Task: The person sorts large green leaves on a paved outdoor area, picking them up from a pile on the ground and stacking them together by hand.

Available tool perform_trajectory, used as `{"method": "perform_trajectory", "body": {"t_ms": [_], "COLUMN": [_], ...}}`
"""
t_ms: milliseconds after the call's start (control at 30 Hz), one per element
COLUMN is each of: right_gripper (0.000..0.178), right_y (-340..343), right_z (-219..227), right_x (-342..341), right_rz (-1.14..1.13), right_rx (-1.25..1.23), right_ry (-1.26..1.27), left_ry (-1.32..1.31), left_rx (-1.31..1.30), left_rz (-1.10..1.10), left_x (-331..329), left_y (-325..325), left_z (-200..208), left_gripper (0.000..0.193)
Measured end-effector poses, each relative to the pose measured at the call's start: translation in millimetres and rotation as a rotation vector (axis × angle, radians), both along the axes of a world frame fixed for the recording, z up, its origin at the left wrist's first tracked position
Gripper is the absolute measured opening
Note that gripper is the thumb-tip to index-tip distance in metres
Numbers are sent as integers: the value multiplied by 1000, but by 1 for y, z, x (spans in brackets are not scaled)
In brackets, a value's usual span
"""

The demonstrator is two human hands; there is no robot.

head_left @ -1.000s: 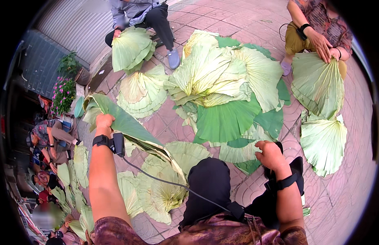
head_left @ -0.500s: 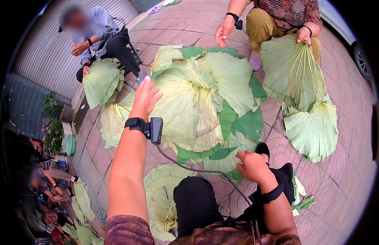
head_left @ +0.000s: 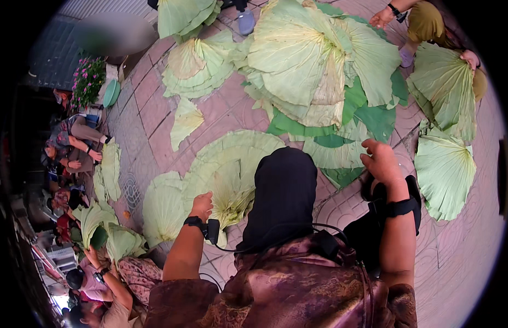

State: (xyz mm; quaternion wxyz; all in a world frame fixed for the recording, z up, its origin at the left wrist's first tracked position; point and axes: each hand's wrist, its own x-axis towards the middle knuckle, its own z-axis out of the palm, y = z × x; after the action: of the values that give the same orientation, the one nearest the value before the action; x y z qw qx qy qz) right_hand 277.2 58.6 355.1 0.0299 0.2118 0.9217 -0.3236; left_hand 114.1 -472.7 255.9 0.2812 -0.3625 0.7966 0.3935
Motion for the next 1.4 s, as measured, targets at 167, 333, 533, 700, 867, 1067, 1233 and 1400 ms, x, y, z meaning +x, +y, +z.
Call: {"method": "perform_trajectory", "body": {"t_ms": [167,333,533,700,867,1067,1233,1400], "right_gripper": [29,29,26,23,26,27,27,28], "right_y": [-17,-28,-54,-89,-95,-86,-86,-85], "right_z": [-21,-35,-54,-71,-73,-74,-73,-70], "right_x": [1,8,28,47,52,50,50,48], "right_rz": [27,51,75,212,114,118,151,144], "right_rx": [-10,26,139,211,77,88,134,99], "right_ry": [-68,-134,-156,-139,-236,-231,-232,-215], "left_ry": [-42,-107,-61,-21,-176,-7,31,51], "left_rx": [-56,211,763,910,845,797,791,850], "left_rz": [489,598,775,633,933,892,911,929], "left_x": [94,111,81,81,85,80,59,37], "left_y": [-67,-64,-47,-49,-39,-36,-34,-25], "left_z": [-46,-81,-150,-157,-138,-153,-126,-103], "left_gripper": [63,70,64,56,55,56,55,52]}}
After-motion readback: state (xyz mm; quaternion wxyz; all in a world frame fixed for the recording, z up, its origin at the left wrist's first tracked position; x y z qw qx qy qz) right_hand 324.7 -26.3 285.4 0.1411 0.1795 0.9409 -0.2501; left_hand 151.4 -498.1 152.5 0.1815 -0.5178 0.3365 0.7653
